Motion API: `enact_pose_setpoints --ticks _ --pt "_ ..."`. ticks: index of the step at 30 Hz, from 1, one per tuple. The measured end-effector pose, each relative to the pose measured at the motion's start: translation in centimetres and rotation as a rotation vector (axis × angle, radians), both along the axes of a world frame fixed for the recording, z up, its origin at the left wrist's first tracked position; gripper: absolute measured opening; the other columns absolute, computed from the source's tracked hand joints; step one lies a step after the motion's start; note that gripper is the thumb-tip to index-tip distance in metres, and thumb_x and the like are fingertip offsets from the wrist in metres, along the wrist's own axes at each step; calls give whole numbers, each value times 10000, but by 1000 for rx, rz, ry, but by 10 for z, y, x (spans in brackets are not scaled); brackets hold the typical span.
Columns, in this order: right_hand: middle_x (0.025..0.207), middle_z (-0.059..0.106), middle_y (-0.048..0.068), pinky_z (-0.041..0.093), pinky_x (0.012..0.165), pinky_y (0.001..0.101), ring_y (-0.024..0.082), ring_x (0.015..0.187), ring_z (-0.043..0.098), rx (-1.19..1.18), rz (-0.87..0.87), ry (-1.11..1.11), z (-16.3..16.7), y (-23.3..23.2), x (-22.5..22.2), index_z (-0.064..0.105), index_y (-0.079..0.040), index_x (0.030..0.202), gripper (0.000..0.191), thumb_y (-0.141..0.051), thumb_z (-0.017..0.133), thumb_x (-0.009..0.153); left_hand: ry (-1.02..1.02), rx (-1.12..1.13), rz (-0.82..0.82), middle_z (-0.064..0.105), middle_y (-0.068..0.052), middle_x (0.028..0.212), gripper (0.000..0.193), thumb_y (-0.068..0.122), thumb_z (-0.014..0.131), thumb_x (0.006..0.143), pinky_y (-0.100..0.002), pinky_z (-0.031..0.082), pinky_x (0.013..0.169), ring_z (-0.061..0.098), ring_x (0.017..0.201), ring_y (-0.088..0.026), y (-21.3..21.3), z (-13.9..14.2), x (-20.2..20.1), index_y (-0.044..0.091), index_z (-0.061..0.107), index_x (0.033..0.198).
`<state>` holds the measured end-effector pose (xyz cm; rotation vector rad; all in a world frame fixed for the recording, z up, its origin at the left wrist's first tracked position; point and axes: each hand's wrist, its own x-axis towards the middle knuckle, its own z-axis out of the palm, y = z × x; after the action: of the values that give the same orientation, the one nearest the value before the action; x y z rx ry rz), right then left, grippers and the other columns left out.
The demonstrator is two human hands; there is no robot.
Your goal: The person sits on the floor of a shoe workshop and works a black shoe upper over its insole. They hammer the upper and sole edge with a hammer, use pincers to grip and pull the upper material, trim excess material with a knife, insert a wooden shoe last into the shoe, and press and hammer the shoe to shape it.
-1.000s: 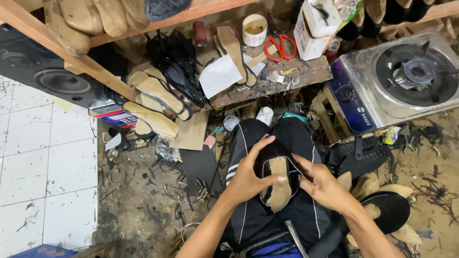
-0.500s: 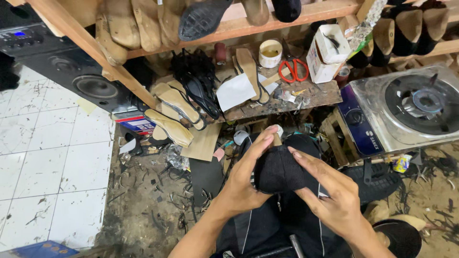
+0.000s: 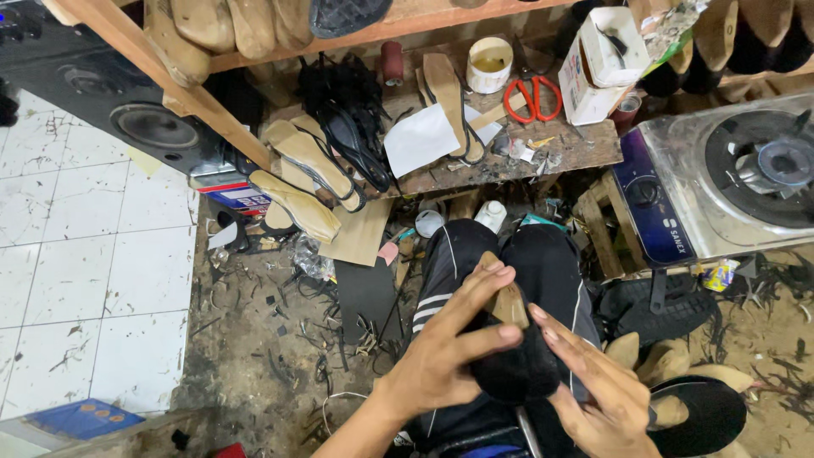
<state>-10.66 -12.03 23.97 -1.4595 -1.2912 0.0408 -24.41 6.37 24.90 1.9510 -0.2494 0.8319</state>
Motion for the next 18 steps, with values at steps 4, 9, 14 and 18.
enact_pose_setpoints --ticks 4,9,14,18 --pt "1258 687 241 586 1022 341 327 1171 739 21 -28 -14 15 2 14 620 45 1286 439 -111 698 882 151 -108 89 387 -219 1636 729 157 822 822 -480 354 1316 418 1564 -412 -14 8 6 167 502 1477" --pt "1118 790 171 611 776 315 202 930 802 -572 -160 298 -1 21 44 659 -51 1289 492 -187 759 827 393 -446 59 499 -177 1587 678 201 798 879 -445 367 1241 449 1532 -343 -11 -42 42 99 513 1486" --pt "957 699 276 532 761 379 323 805 672 -1050 247 348 -28 50 103 559 -187 1529 546 -319 635 1005 430 -427 45 605 -121 1491 606 142 792 899 -426 336 1252 476 1500 -292 -7 -105 49 55 566 1455" --pt "988 788 118 623 738 291 165 810 758 -1146 544 266 -28 95 136 627 -139 1406 515 -347 633 935 380 -442 10 635 -121 1465 573 136 789 904 -415 358 1266 532 1467 -289 -2 -124 50 54 581 1432"
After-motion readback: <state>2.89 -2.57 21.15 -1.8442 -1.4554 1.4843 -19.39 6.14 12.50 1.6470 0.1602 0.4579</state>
